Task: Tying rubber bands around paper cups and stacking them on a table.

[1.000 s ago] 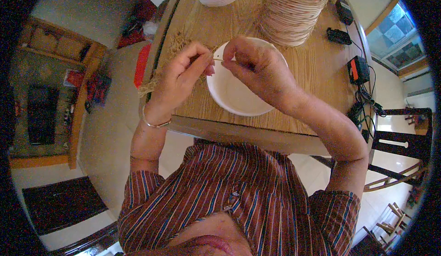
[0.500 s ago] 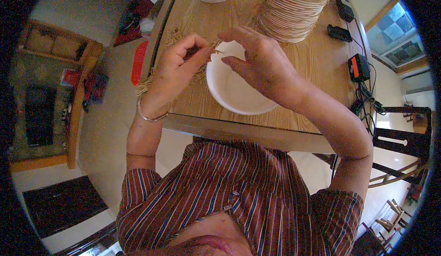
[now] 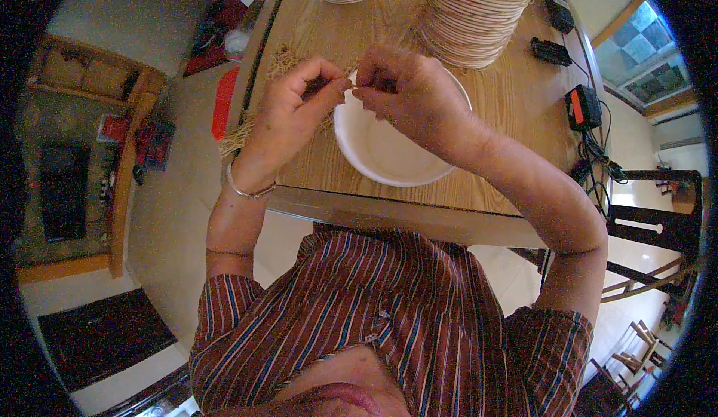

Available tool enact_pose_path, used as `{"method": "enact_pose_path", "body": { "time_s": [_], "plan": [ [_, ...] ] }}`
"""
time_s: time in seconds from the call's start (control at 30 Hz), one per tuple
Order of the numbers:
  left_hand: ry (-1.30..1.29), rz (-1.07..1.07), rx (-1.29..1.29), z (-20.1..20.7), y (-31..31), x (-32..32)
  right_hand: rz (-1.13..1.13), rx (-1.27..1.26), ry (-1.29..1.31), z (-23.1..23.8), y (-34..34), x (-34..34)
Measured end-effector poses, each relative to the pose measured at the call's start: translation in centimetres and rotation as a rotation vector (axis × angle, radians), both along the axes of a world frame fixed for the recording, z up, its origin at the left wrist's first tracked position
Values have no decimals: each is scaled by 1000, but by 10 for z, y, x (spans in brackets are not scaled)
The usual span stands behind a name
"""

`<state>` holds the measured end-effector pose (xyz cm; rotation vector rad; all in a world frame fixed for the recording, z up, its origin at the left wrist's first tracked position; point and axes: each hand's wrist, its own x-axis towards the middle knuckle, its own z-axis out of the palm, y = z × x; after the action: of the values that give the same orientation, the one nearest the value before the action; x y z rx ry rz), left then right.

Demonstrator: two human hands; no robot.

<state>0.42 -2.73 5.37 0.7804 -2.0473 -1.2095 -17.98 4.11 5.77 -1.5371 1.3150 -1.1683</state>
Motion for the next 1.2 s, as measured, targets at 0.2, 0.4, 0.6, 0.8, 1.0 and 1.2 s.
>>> {"method": "enact_pose_path", "body": {
  "time_s": [0.2, 0.4, 0.6, 0.8, 1.0, 1.2],
  "plan": [
    [24, -67, 41, -2, -6, -1, 20, 22, 181, 4, 0, -5],
    [28, -120, 96, -3, -13, 1, 19, 10, 215, 7, 4, -2],
    [1, -115, -154, 0, -17, 1, -14, -205, 495, -3, 0, -3],
    [-3, -109, -254, -1, -21, 2, -8, -237, 554, -2, 1, -1],
    [-50, -113, -301, -7, -25, 1, -23, -323, 609, -9, -2, -5],
    [40, -51, -208, -20, -31, 5, -22, -216, 464, -7, -2, -5]
  ]
}}
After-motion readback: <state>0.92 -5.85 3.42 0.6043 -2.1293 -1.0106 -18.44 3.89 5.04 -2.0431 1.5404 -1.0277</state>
